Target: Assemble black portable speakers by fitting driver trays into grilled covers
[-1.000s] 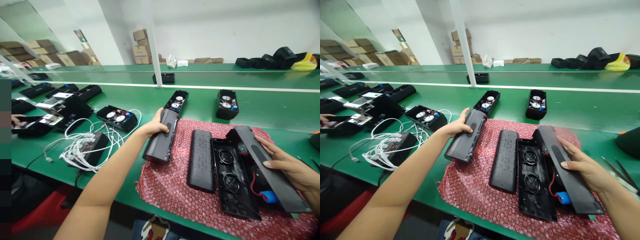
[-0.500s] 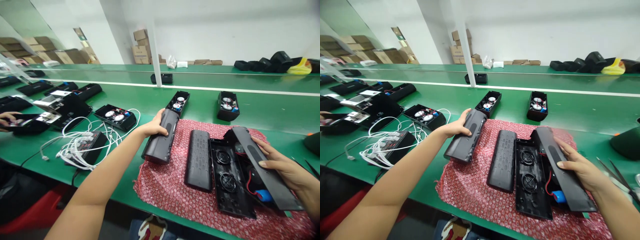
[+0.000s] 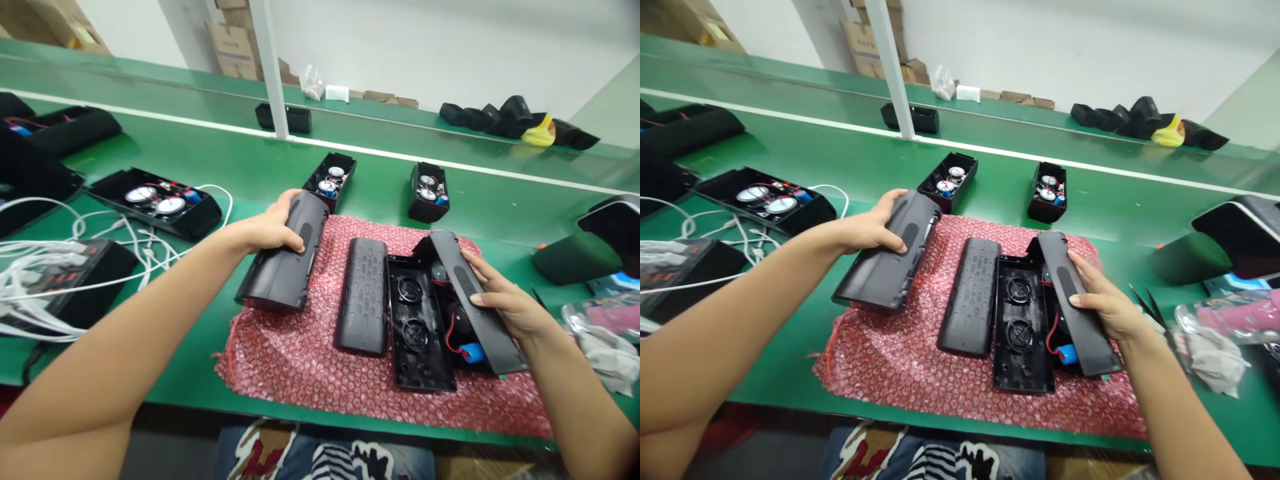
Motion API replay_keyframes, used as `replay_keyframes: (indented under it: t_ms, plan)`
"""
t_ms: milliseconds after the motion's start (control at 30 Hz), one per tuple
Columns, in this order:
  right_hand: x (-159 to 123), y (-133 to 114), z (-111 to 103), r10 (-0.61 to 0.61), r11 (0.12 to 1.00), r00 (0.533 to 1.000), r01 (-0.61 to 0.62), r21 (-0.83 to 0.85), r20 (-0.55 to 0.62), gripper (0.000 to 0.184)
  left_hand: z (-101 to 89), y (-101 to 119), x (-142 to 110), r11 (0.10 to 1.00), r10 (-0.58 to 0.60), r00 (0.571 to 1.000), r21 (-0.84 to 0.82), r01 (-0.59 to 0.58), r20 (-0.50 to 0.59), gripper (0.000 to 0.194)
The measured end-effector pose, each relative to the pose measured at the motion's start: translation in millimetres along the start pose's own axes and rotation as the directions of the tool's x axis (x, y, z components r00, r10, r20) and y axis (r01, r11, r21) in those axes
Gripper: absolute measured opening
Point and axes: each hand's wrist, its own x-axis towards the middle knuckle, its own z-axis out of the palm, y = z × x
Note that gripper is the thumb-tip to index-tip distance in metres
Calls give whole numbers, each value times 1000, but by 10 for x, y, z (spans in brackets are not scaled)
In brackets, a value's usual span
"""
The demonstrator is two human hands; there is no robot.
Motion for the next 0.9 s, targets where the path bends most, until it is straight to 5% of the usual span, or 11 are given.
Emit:
replay_keyframes:
  t_ms: [900]
  plan:
    - [23, 7, -15, -51, 997, 999, 51, -56, -1, 90, -2, -75, 41, 999, -17, 999, -30, 16, -29, 111]
